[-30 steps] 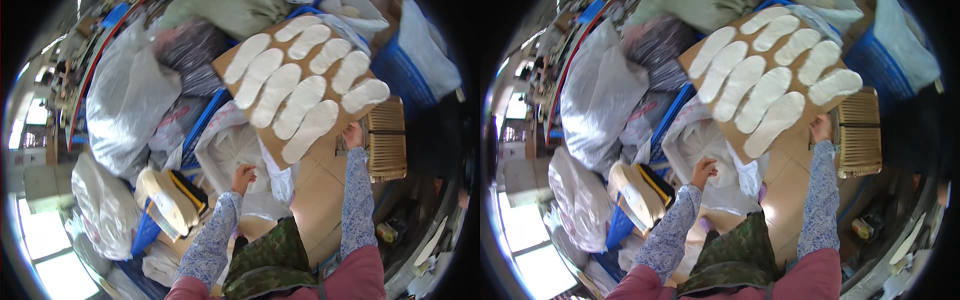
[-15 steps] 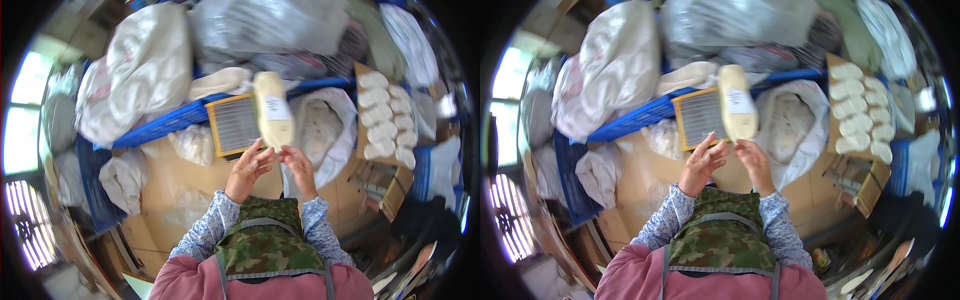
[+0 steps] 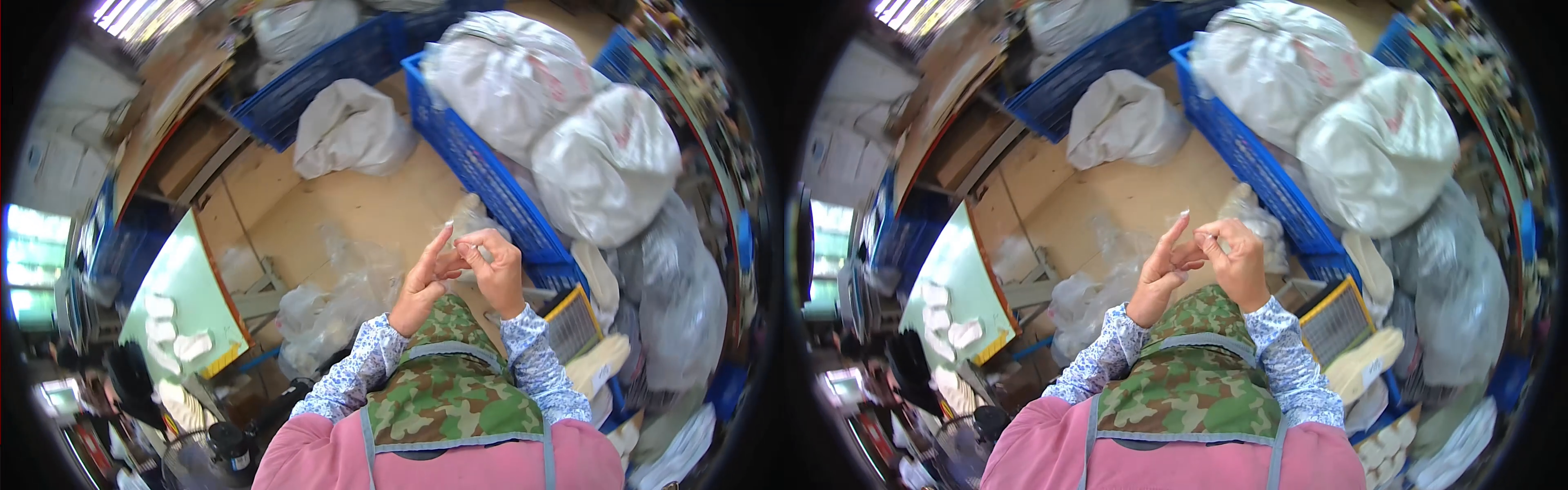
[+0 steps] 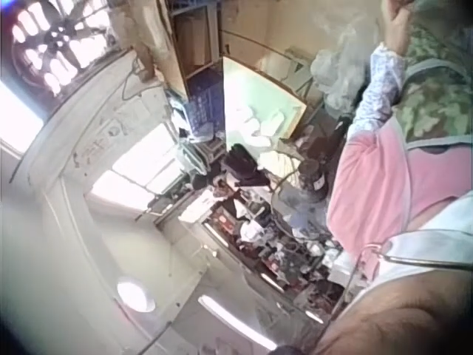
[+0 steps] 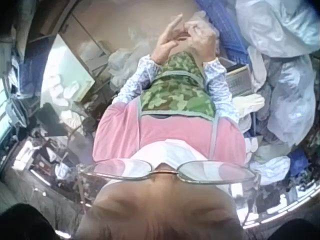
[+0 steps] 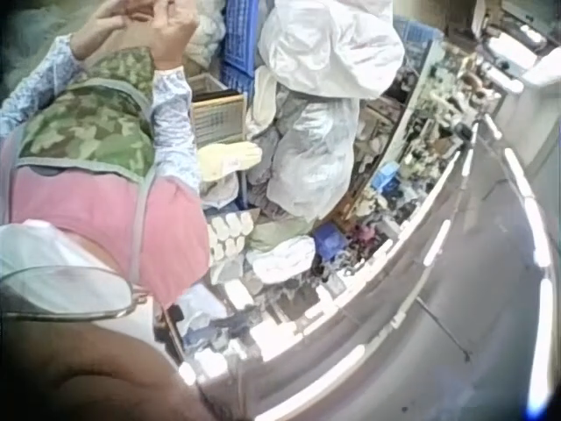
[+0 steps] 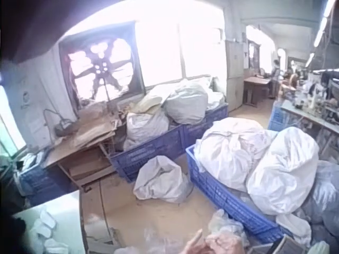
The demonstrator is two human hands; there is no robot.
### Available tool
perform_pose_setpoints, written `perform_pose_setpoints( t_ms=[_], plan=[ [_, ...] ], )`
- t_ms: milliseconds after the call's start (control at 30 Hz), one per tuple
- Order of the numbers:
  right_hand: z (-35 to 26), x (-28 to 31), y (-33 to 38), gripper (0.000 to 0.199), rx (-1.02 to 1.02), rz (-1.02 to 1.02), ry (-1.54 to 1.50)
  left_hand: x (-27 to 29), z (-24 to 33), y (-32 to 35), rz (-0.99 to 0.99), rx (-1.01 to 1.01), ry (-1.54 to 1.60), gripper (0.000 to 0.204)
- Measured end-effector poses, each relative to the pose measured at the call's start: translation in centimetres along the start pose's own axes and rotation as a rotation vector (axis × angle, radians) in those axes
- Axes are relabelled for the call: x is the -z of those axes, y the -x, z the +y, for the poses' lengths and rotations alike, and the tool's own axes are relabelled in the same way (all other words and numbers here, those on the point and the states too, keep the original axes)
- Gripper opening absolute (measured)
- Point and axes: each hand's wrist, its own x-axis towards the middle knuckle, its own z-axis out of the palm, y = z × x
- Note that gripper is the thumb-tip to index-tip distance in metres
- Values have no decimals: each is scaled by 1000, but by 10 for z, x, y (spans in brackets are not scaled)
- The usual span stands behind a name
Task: The recorder prepares shoe insoles by applying adhesive with a spray gun, arranging them on a tray, and stacking completed components.
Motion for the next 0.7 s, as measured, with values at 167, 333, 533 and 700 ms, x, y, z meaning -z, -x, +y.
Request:
perform_pose_setpoints(
  t_ms=[167, 333, 533, 700],
  plan=[
    [12, -89, -88, 14, -364, -346, -569, 71, 23, -19, 263, -191, 116, 86],
    [28, -174, -193, 17, -235, -462, -390, 156, 49, -68, 429, -244, 197, 87],
    [17, -301, -299, 24, 35, -595, -86, 252, 108, -88, 707, -267, 119, 82],
    [11, -404, -398, 26, 34, -779, -164, 339, 148, -88, 773, -288, 76, 79]
  ],
)
